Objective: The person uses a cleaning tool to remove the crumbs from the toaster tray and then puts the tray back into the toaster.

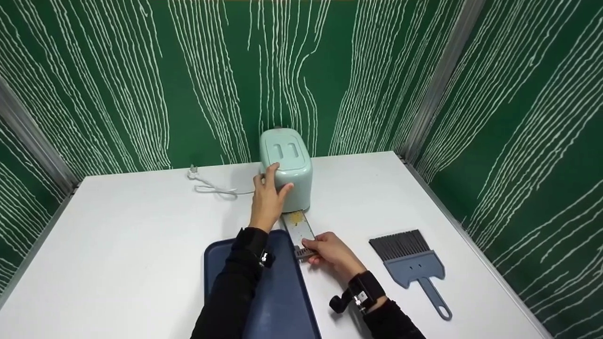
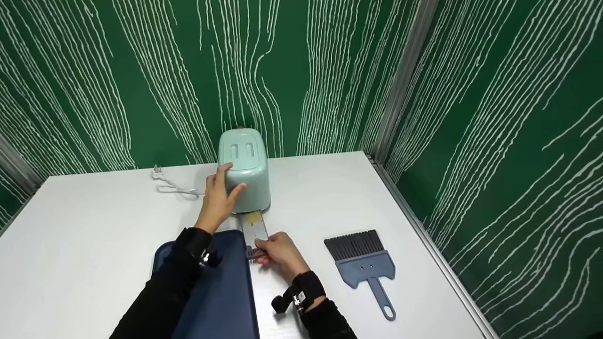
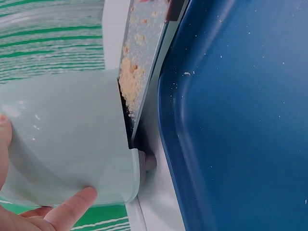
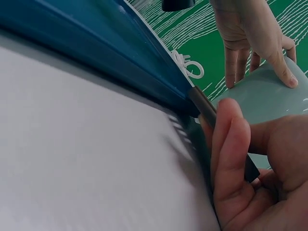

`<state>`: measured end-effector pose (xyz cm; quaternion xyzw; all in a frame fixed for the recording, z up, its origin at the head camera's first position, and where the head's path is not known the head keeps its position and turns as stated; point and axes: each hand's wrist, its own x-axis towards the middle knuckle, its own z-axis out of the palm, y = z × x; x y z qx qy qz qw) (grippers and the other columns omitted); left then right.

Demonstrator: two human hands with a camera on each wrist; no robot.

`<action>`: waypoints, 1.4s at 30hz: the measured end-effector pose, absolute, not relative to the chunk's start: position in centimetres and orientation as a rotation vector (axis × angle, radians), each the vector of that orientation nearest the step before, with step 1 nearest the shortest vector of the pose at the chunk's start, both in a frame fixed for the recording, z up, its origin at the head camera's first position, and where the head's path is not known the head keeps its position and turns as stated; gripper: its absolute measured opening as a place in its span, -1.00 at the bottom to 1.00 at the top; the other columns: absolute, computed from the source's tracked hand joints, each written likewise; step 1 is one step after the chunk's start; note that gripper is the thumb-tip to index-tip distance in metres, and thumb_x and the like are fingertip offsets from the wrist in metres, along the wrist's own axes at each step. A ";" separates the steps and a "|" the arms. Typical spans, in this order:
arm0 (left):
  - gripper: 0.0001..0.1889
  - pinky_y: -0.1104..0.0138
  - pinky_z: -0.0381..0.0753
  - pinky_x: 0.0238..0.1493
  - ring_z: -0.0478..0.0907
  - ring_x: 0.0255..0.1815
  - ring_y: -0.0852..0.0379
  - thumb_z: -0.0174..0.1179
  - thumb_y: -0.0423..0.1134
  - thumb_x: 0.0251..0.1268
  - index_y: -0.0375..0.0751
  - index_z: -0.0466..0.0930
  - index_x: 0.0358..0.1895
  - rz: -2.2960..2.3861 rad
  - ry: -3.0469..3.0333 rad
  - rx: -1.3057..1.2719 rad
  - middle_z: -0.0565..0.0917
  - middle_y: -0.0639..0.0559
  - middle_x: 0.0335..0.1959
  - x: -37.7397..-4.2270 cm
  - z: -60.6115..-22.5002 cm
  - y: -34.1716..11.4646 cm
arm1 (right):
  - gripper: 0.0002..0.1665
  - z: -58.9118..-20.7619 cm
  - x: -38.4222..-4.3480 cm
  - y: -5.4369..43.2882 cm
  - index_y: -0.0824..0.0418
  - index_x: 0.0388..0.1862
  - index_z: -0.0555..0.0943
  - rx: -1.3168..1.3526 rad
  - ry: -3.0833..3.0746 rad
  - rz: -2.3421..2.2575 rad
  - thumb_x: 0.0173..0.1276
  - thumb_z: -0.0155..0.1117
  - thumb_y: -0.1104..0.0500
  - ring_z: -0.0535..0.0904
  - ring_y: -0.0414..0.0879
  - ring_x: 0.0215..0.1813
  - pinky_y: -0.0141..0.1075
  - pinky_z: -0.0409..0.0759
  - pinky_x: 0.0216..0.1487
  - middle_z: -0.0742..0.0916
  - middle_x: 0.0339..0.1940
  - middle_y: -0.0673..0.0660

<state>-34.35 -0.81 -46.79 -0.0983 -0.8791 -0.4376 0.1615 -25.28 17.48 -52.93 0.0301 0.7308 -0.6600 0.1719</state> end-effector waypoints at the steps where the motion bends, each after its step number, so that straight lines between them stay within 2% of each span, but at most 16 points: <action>1: -0.34 -0.22 0.67 0.15 0.64 0.22 -0.48 0.26 0.08 0.56 0.18 0.23 0.59 -1.251 -2.512 -0.277 0.35 -0.45 0.42 -34.3 -46.8 -0.8 | -0.74 -53.0 -25.2 17.5 0.31 -0.29 0.61 0.085 2.074 -1.871 0.62 0.30 0.17 0.57 -0.34 -0.64 -0.50 0.59 -0.53 0.71 -0.56 0.01; 15: -0.34 -0.22 0.67 0.15 0.63 0.22 -0.46 0.26 0.08 0.56 0.19 0.22 0.60 -1.253 -2.531 -0.256 0.35 -0.43 0.42 -34.4 -46.8 -0.7 | -0.74 -53.0 -24.5 17.9 0.33 -0.28 0.63 0.076 2.052 -1.872 0.62 0.28 0.18 0.55 -0.35 -0.65 -0.51 0.57 -0.56 0.73 -0.56 0.02; 23: -0.33 -0.20 0.68 0.12 0.65 0.19 -0.45 0.26 0.07 0.57 0.11 0.22 0.61 -1.215 -2.514 -0.301 0.37 -0.46 0.37 -34.3 -46.8 -0.8 | -0.73 -52.9 -24.0 18.3 0.32 -0.28 0.62 0.054 2.062 -1.855 0.63 0.27 0.16 0.55 -0.36 -0.66 -0.52 0.55 -0.57 0.72 -0.56 0.00; 42: -0.33 -0.20 0.68 0.14 0.64 0.22 -0.44 0.26 0.07 0.56 0.15 0.22 0.60 -1.229 -2.533 -0.270 0.36 -0.44 0.39 -34.4 -46.6 -0.8 | -0.72 -53.0 -23.0 18.8 0.38 -0.19 0.63 0.055 2.069 -1.838 0.61 0.30 0.14 0.56 -0.33 -0.63 -0.50 0.56 -0.56 0.76 -0.50 0.05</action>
